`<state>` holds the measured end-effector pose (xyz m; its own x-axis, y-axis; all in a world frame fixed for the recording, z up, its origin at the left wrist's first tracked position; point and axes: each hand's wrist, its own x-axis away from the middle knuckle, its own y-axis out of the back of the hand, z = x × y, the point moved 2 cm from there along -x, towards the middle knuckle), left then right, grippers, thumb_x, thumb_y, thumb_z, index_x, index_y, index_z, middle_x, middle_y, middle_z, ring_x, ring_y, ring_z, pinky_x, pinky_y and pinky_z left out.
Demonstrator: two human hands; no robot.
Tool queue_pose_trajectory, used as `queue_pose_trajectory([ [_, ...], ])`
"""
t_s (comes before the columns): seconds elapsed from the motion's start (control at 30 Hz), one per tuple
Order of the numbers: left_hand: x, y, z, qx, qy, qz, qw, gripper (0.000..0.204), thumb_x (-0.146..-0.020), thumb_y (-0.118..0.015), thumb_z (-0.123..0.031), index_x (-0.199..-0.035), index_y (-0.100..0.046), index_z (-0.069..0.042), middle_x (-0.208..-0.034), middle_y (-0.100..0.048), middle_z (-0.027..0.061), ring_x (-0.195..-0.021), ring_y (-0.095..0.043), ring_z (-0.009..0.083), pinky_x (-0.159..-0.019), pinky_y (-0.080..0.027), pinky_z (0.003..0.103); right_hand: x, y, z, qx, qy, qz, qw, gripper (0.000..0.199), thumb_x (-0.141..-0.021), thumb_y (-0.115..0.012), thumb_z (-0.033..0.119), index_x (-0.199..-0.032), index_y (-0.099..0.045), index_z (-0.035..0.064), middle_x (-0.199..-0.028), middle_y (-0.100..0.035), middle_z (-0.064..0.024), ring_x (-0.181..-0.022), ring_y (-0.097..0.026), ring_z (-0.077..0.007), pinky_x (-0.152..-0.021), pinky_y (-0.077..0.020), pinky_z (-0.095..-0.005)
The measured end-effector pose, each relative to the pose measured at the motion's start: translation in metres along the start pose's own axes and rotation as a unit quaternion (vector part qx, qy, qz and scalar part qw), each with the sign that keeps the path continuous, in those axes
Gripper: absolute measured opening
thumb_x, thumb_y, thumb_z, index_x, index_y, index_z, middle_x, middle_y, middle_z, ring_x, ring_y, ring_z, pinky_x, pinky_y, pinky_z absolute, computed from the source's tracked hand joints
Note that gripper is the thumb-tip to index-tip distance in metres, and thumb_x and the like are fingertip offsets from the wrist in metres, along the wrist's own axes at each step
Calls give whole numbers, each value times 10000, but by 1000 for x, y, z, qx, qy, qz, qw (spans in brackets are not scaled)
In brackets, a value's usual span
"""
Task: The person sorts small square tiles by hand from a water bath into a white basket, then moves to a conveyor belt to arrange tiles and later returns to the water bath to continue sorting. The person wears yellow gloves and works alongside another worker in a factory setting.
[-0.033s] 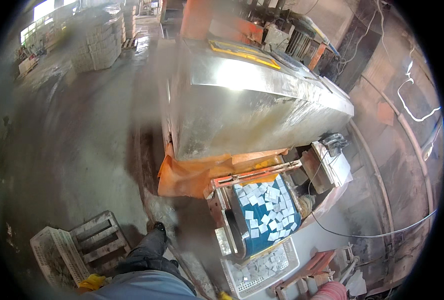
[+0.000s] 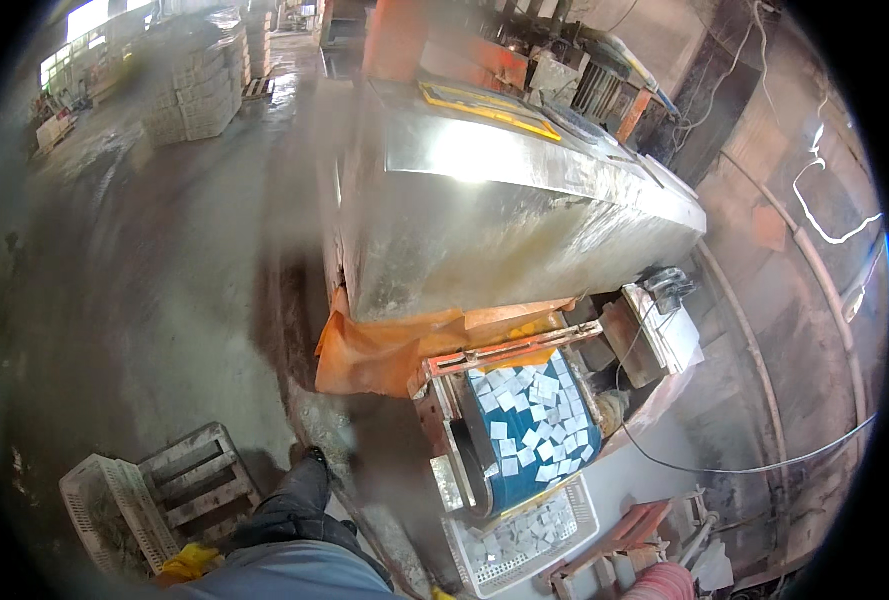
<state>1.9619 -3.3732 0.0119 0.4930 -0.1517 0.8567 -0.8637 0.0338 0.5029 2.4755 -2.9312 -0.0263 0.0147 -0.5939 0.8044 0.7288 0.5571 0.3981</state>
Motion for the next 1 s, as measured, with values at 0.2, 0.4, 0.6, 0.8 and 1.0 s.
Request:
queue_pose_trajectory([
  [0.2, -23, 104, -137, 143, -196, -235, 941, 541, -918, -792, -439, -1218, -764, 10, -1208, -764, 248, -1166, -720, 411, -1014, -555, 472, 18, -24, 40, 126, 82, 41, 988, 533, -1065, -633, 463, -1343, -696, 12, -1229, -753, -158, -1144, -711, -277, -961, -557, -393],
  [0.4, -94, 172, -168, 199, -198, -256, 925, 626, -892, -842, -423, -1319, -712, 17, -1271, -750, 239, -1194, -720, 372, -1021, -558, 454, -30, -36, 190, 136, 206, 10, 969, 470, -1068, -677, 413, -1335, -714, 28, -1205, -759, -121, -1151, -707, -212, -966, -554, -346],
  [0.6, -195, 174, -71, 270, -70, -187, 942, 620, -918, -818, -403, -1369, -679, -1, -1292, -724, 222, -1146, -713, 366, -934, -581, 455, -47, -173, 420, -10, 343, 106, 933, 505, -1042, -773, 285, -1442, -647, 5, -1336, -709, -107, -1301, -634, -206, -1076, -506, -330],
  [0.8, -187, 199, 32, 310, 119, -29, 943, 566, -938, -806, -374, -1352, -679, -10, -1189, -742, 200, -1047, -726, 339, -856, -587, 447, 69, -287, 671, 163, 599, 92, 778, 564, -1039, -763, 265, -1507, -592, 2, -1499, -620, -188, -1403, -574, -293, -1189, -441, -412],
  [1.0, -235, 273, 56, 460, 154, -69, 872, 512, -959, -795, -345, -1335, -679, -19, -1086, -760, 179, -949, -738, 311, -778, -592, 438, 115, -329, 867, 164, 639, -59, 749, 649, -1027, -747, 328, -1548, -542, -1, -1570, -550, -260, -1458, -520, -413, -1229, -391, -470],
])
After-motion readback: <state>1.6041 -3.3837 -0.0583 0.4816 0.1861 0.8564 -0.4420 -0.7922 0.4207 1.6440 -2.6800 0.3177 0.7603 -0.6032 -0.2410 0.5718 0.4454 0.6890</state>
